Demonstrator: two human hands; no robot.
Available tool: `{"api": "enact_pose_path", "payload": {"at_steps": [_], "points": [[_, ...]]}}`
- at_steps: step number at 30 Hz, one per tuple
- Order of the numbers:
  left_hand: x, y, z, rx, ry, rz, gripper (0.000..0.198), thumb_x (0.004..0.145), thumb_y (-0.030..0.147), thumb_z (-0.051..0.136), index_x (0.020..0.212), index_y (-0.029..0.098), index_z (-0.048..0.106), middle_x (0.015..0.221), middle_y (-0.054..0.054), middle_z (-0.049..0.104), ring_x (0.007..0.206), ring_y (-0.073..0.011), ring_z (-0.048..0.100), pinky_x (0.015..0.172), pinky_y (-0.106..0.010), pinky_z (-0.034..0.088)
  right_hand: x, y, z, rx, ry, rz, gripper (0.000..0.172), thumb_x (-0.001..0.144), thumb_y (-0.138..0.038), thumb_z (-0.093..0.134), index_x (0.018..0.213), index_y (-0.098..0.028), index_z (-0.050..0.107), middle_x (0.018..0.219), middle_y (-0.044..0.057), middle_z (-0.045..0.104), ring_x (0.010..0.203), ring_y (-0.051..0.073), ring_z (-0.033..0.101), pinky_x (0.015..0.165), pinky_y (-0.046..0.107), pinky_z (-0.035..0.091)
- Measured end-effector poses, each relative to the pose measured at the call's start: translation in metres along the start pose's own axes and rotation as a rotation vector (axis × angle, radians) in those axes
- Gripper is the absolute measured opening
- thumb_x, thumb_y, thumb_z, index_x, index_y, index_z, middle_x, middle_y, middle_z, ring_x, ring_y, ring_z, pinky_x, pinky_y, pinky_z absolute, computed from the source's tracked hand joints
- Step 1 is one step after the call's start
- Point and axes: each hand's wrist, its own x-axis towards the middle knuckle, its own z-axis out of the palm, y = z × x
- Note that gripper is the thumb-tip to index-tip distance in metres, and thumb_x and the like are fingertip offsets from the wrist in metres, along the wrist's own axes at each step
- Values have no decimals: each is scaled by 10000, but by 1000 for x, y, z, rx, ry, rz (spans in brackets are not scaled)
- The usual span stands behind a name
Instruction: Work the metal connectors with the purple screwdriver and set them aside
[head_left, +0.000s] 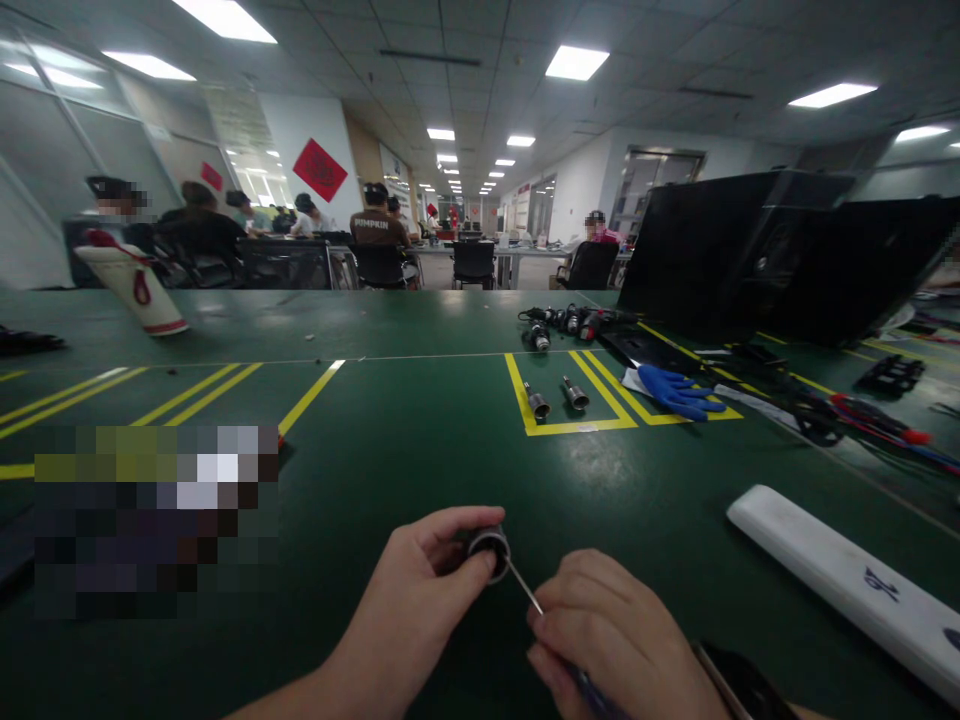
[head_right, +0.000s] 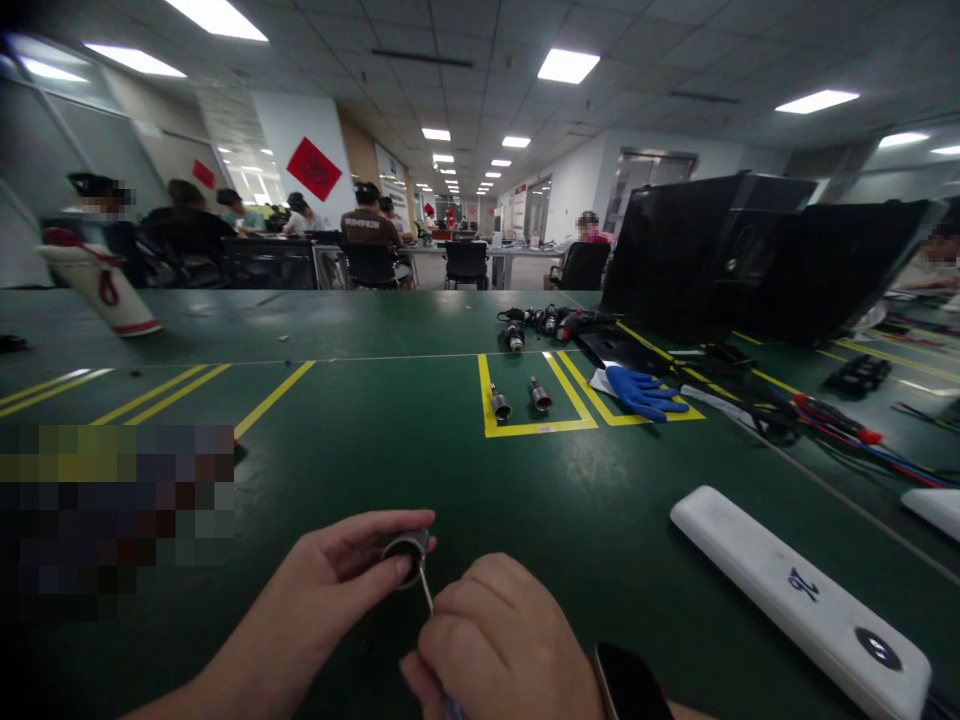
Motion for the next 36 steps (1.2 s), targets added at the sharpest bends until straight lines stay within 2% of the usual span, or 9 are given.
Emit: {"api": "enact_pose_path", "payload": {"at_steps": [7,11,17,26,33,36], "points": [[-3,3,2,-5,5,-24,246,632,184,659,870,158,716,782,-57,736,776,-219,671,741,-316,508,1,-1,0,-59,-7,-61,136,772,-27,471,773,-129,561,581,47,630,512,131,543,466,238,436],[-3,5,2,-17,21,-36,231,630,177,658,852,169,719,777,-45,734,781,-212,671,740,-301,511,1,-3,-2,-71,-30,-79,119,796,-51,481,769,-126,570,587,52,634,528,138,548,471,246,437],[-3,4,3,-33,32,-25,224,610,180,665,825,176,724,765,-42,738,770,-215,675,741,-308,515,1,-7,-1,-115,14,-64,152,810,-52,457,769,-136,577,581,48,634,527,137,556,492,248,451],[-3,3,4,-40,17,-1,206,596,170,658,789,182,727,766,-36,737,765,-213,677,741,-304,523,-8,-3,5,-292,-107,-188,209,793,-60,460,647,-149,580,510,18,599,459,130,530,433,256,409],[-4,2,5,-24,25,2,197,598,171,644,777,179,725,725,-29,727,729,-208,674,707,-304,528,-5,-3,5,-227,-71,-141,171,793,-61,475,676,-152,562,521,21,597,464,131,527,433,254,396],[-3,3,4,-21,29,2,207,606,174,649,800,175,721,765,-41,731,756,-219,675,733,-321,521,-4,-4,0,-119,-53,-109,174,837,-98,458,708,-160,557,556,30,628,487,130,538,451,250,401]]}}
